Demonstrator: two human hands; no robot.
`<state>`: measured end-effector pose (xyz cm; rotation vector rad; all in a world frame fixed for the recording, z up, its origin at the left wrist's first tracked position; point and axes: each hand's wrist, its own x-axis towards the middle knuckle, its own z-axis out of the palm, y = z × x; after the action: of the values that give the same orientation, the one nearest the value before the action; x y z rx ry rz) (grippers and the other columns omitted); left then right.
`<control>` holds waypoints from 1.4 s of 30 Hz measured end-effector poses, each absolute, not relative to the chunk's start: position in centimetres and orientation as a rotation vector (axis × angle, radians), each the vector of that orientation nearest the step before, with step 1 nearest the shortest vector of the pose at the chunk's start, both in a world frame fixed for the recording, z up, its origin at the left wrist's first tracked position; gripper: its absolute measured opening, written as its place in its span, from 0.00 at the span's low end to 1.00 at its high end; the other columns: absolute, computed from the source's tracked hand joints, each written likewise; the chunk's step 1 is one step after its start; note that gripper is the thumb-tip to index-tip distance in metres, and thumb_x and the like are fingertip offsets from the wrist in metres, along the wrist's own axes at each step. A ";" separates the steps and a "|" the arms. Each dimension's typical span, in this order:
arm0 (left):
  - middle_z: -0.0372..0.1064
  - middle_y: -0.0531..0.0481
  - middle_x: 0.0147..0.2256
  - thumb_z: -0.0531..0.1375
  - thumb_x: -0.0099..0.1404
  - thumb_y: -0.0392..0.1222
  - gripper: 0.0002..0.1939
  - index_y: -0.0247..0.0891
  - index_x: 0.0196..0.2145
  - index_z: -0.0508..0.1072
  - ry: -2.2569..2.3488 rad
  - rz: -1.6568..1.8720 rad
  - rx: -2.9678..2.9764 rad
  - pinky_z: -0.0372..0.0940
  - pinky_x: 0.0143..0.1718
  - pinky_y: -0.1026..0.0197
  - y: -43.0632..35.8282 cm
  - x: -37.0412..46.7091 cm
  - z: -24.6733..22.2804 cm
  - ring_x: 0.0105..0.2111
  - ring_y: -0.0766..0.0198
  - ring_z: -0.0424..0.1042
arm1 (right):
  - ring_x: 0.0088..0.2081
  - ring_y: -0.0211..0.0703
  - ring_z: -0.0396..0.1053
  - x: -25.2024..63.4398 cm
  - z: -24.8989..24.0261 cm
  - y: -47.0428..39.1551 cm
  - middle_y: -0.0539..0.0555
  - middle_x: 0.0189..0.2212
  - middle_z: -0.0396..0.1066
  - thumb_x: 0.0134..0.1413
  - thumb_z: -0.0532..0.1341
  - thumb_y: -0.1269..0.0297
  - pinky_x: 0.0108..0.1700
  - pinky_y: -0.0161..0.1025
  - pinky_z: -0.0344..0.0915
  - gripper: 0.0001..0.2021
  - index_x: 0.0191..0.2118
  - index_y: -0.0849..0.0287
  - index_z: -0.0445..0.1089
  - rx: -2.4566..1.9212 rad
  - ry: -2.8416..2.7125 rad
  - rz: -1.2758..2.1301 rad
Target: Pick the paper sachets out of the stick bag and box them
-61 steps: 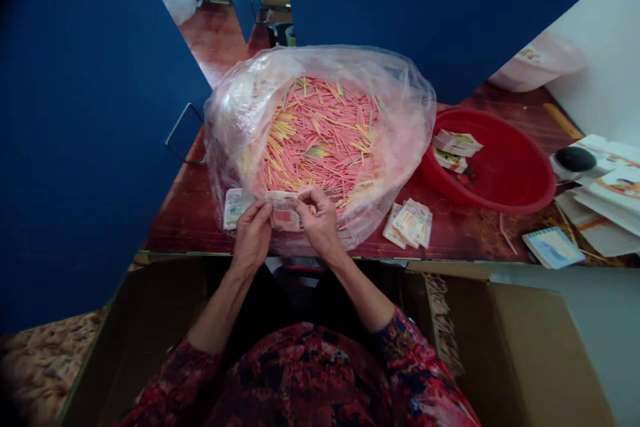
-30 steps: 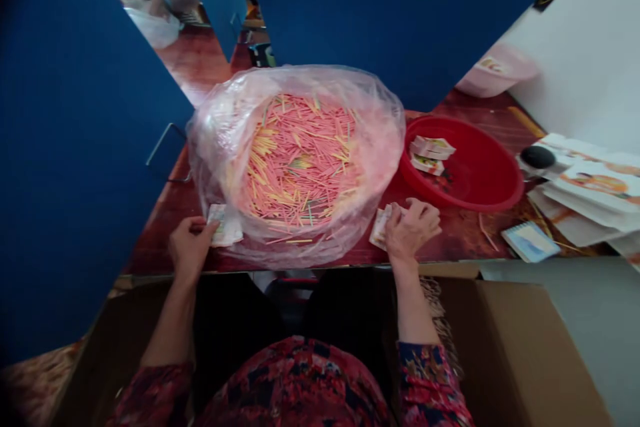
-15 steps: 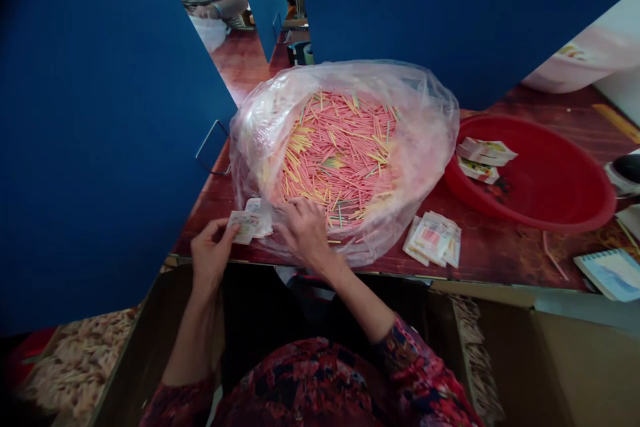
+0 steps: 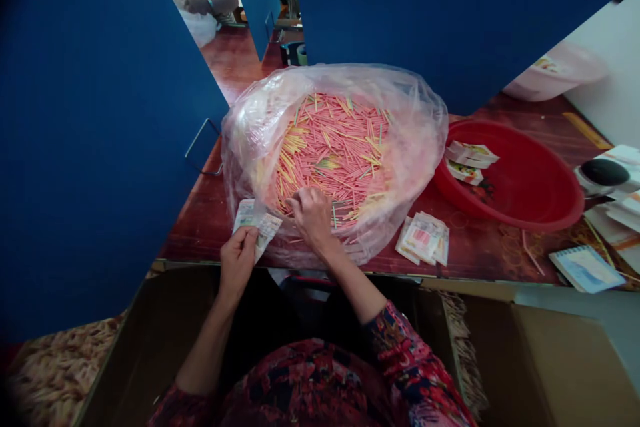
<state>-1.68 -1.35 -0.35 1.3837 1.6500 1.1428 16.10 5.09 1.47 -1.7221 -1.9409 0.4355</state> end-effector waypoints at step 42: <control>0.73 0.52 0.24 0.66 0.59 0.54 0.16 0.36 0.33 0.76 1.041 1.310 0.589 0.60 0.18 0.66 6.6 6.5 1.7 0.18 0.69 0.66 | 0.19 0.33 0.63 18.4 1.3 5.5 0.44 0.22 0.66 0.42 0.73 0.51 0.19 0.32 0.63 0.20 0.34 0.57 0.67 -1.034 -0.896 2.126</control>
<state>6.50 6.61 1.74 0.5887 1.0413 1.3103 18.41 5.46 1.31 -1.0345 -0.8963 2.1258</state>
